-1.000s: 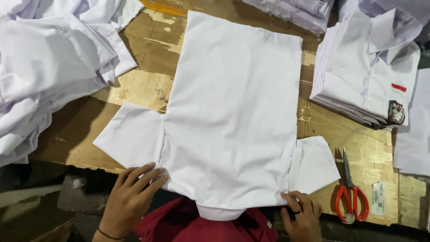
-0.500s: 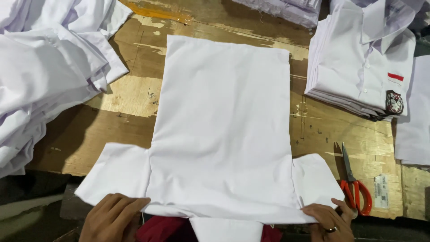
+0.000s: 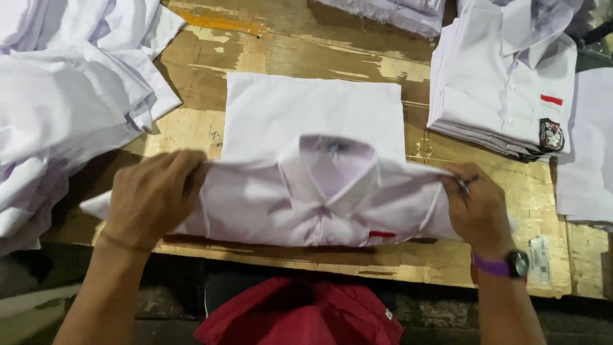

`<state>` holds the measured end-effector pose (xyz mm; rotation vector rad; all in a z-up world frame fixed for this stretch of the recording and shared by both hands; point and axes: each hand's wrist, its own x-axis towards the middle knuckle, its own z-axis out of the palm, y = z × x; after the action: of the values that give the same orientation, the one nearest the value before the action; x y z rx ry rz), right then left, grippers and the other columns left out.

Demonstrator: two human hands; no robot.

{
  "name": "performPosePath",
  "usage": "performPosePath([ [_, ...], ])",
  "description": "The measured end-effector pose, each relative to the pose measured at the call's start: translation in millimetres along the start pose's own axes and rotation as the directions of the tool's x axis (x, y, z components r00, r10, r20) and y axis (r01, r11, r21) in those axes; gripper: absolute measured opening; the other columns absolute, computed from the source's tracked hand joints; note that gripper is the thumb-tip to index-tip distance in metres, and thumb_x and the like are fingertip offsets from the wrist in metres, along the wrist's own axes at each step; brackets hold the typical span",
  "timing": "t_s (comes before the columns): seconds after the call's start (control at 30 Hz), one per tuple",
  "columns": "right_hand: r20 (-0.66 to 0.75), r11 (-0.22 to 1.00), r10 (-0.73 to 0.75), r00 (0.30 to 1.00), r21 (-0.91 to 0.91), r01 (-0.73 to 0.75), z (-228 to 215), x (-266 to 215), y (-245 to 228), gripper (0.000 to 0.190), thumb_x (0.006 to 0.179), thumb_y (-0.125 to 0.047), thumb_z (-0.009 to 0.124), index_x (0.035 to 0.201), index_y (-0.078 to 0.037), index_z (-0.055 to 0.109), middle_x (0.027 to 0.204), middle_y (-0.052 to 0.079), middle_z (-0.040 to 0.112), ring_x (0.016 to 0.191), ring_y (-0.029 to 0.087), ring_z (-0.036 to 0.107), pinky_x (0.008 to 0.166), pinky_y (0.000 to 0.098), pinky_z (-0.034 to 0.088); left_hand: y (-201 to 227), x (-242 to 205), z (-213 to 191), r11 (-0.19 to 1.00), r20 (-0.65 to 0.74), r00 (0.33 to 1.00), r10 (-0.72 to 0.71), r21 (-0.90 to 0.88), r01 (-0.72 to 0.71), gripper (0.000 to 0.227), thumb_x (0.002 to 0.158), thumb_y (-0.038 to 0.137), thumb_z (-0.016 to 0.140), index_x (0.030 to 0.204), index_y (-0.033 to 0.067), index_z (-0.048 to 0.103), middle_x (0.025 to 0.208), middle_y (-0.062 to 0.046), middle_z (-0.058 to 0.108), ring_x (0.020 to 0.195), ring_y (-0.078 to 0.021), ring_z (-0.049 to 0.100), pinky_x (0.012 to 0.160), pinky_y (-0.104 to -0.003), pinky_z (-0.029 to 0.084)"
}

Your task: Buttoning and folding a white school shirt on a wooden table

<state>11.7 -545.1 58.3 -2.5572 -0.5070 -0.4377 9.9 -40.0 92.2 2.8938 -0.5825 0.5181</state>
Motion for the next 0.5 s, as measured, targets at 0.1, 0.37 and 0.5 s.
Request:
performPosePath([
  [0.1, -0.054, 1.000, -0.003, 0.999, -0.021, 0.002, 33, 39, 34, 0.018, 0.110, -0.018, 0.066, 0.110, -0.001, 0.071, 0.101, 0.020, 0.072, 0.097, 0.045, 0.069, 0.086, 0.0511, 0.054, -18, 42, 31, 0.995, -0.015, 1.000, -0.024, 0.095, 0.025, 0.016, 0.110, 0.032, 0.053, 0.107, 0.0177, 0.060, 0.080, -0.010, 0.072, 0.072, -0.0350, 0.074, 0.063, -0.046, 0.056],
  [0.37, 0.084, 0.878, 0.119, 0.989, -0.475, -0.066, 86, 63, 70, 0.052, 0.115, -0.049, 0.047, 0.104, -0.004, 0.070, 0.084, 0.017, 0.068, 0.084, 0.038, 0.073, 0.073, 0.0466, 0.059, -40, 71, 93, 0.971, 0.302, 0.923, -0.238, 0.083, 0.224, 0.034, 0.109, 0.050, 0.042, 0.114, 0.0208, 0.058, 0.097, -0.010, 0.078, 0.092, -0.0354, 0.077, 0.076, -0.052, 0.059],
  [0.5, 0.089, 0.867, 0.167, 0.982, -0.486, -0.104, 91, 62, 72, 0.055, 0.116, -0.051, 0.046, 0.103, -0.004, 0.071, 0.085, 0.017, 0.068, 0.084, 0.039, 0.072, 0.072, 0.0486, 0.059, -44, 66, 100, 0.968, 0.268, 0.931, -0.250, 0.077, 0.238, 0.034, 0.110, 0.051, 0.045, 0.112, 0.0203, 0.059, 0.095, -0.009, 0.077, 0.091, -0.0346, 0.077, 0.074, -0.051, 0.058],
])
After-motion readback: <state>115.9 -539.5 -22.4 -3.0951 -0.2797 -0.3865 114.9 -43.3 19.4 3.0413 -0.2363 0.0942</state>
